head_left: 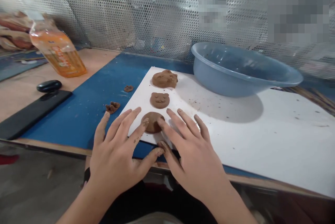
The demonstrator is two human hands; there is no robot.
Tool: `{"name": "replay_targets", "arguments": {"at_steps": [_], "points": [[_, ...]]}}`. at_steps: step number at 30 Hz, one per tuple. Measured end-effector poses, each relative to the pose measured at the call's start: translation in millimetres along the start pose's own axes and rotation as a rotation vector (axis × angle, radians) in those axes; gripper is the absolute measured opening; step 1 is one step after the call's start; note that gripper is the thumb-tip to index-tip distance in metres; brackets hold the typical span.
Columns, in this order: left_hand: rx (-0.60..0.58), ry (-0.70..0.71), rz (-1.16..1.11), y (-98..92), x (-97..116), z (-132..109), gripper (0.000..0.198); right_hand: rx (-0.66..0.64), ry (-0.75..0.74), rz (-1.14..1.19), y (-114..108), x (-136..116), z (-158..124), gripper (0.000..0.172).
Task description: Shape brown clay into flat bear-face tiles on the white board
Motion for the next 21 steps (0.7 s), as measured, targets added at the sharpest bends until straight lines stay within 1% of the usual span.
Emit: {"name": "replay_targets", "arguments": {"at_steps": [2,4,7,8,12,15,18,21], "points": [[0.012,-0.006,-0.010,0.3,-0.9,-0.4,0.075,-0.008,-0.006,-0.008,-0.2,-0.4,0.2,0.059],[0.021,-0.009,-0.013,0.4,-1.4,-1.0,0.081,-0.016,0.001,-0.008,-0.4,-0.9,0.6,0.064],[0.018,0.004,-0.011,1.1,-1.7,-2.0,0.072,-0.049,-0.005,-0.018,0.0,-1.2,1.2,0.066],[0.021,0.006,-0.015,1.4,-1.8,-2.2,0.072,-0.062,-0.010,-0.023,0.2,-1.1,1.5,0.066],[0.023,-0.011,-0.034,2.5,-1.9,-1.2,0.089,-0.110,-0.042,-0.028,0.4,-0.3,3.3,0.071],[0.026,-0.013,-0.038,1.6,-1.3,0.9,0.086,-0.120,-0.058,-0.032,-0.1,0.1,4.5,0.070],[0.016,-0.025,-0.037,-0.4,-0.7,2.8,0.086,-0.085,-0.052,-0.030,0.1,-0.4,4.3,0.069],[-0.018,0.011,-0.014,-2.4,-0.8,4.1,0.083,0.041,0.048,-0.016,1.1,-0.6,3.2,0.076]]}}
Point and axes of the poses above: each hand's wrist, its own z-axis towards the middle knuckle, its own y-axis out of the palm, x = y × z, the point moved 1 cm from there along z, towards the middle knuckle, and after that the axes turned 6 degrees about z, right-handed, at the moved point
